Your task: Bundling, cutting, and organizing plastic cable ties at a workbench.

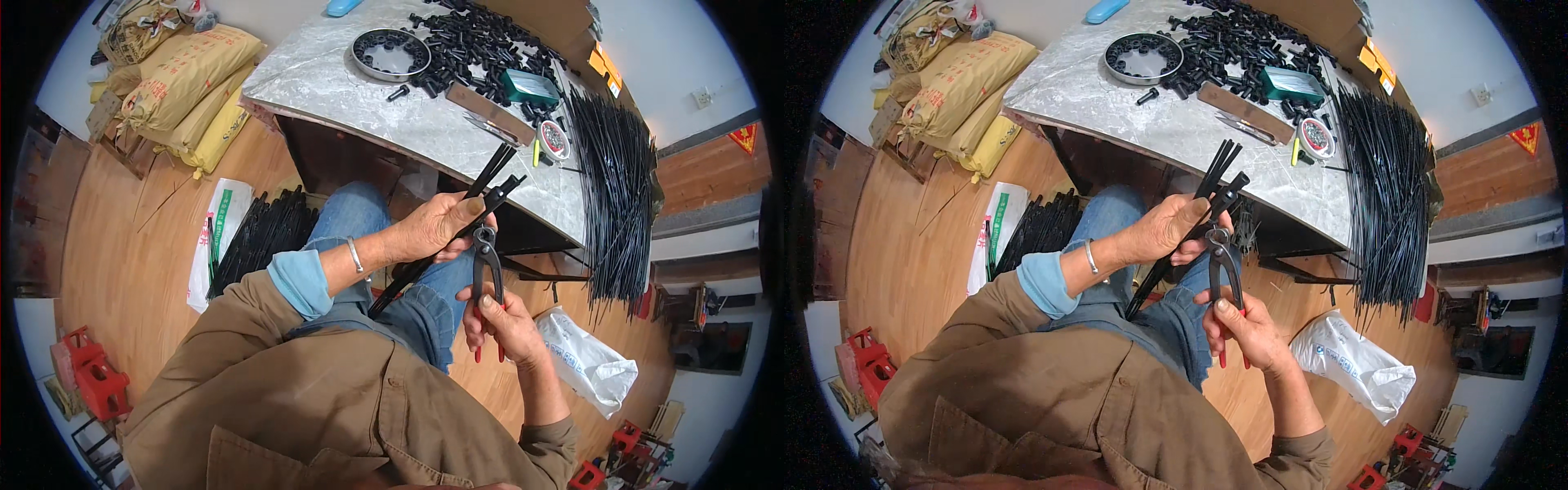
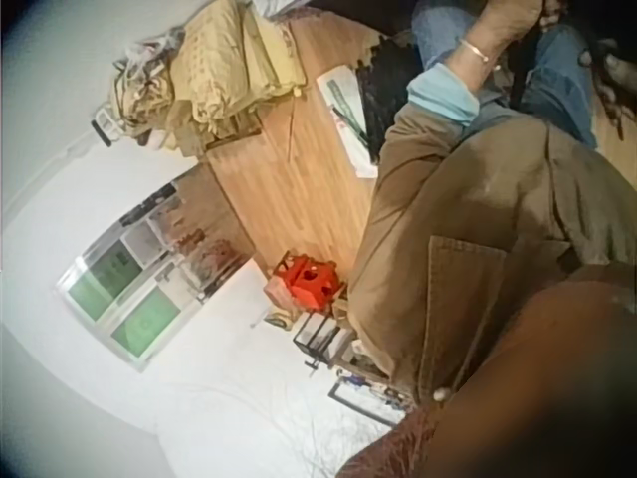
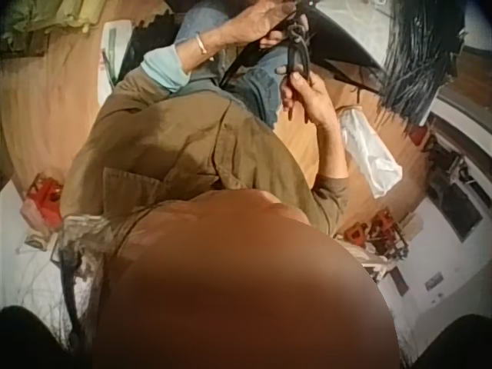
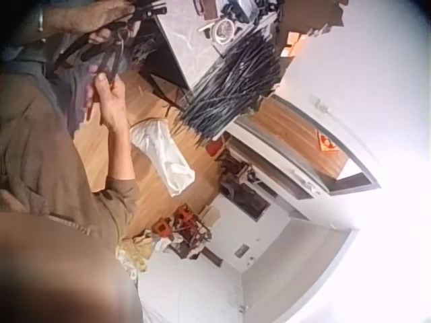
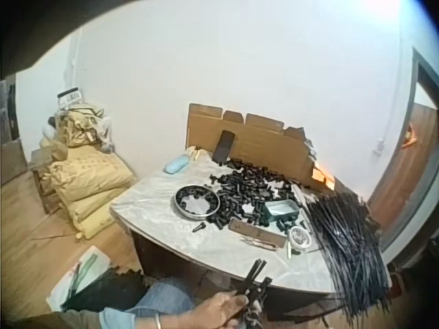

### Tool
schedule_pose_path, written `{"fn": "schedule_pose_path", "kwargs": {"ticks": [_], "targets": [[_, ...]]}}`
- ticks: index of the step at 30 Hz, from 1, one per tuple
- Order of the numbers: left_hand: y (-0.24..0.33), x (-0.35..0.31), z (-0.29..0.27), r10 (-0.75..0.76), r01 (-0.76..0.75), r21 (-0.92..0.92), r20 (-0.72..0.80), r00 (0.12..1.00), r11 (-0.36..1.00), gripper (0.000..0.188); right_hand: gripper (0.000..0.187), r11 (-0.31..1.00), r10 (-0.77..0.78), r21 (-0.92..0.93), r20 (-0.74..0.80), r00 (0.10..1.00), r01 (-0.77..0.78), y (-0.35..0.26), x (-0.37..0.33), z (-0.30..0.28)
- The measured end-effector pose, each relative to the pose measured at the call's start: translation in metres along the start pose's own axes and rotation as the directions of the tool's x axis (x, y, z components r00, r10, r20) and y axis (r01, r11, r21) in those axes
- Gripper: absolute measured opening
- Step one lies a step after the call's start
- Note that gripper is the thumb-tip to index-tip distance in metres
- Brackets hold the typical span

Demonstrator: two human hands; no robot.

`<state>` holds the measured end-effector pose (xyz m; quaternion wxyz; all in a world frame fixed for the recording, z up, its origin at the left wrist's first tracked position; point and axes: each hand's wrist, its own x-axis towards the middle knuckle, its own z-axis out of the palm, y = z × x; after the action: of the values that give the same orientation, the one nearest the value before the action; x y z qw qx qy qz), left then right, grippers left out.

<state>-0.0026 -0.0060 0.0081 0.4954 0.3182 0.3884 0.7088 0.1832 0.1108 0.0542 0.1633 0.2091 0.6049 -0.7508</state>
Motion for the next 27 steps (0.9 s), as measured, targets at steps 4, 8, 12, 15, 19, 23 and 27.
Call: {"fn": "schedule_pose_path", "kwargs": {"ticks": [4,8,12,15,19,23,27], "targets": [[-0.001,0.0,0.002,0.027,-0.026,0.033,-0.02,0.999,0.999,0.065,0.041,0.981,0.126,0.156,-0.04,0.991,-0.119,0.002,-0.002,0.016],[0.0,0.002,0.003,0.027,-0.026,0.041,-0.034,0.999,0.999,0.065,0.04,0.963,0.19,0.205,-0.049,0.981,-0.176,-0.001,-0.001,0.023],[-0.002,0.009,-0.003,0.063,-0.057,0.045,-0.16,0.985,0.997,0.059,0.032,0.987,0.16,0.038,-0.137,0.978,-0.156,0.0,0.004,0.012],[-0.001,0.006,-0.013,0.064,-0.052,0.081,-0.155,0.986,0.995,0.063,0.015,0.267,-0.777,-0.948,-0.104,0.621,0.175,0.0,0.024,-0.023],[-0.002,0.014,-0.011,0.041,-0.031,0.093,-0.109,0.993,0.995,0.066,0.017,0.311,-0.838,-0.94,-0.342,0.425,-0.142,-0.046,0.068,-0.109],[-0.004,0.022,-0.01,-0.003,0.008,0.064,-0.073,0.997,0.998,0.068,0.023,0.358,-0.764,-0.875,-0.476,0.436,-0.327,-0.104,0.127,-0.176],[-0.006,0.028,-0.021,-0.017,0.021,0.038,-0.087,0.996,0.999,0.069,0.025,0.326,-0.724,-0.857,-0.498,0.477,-0.4,-0.136,0.174,-0.203]]}}
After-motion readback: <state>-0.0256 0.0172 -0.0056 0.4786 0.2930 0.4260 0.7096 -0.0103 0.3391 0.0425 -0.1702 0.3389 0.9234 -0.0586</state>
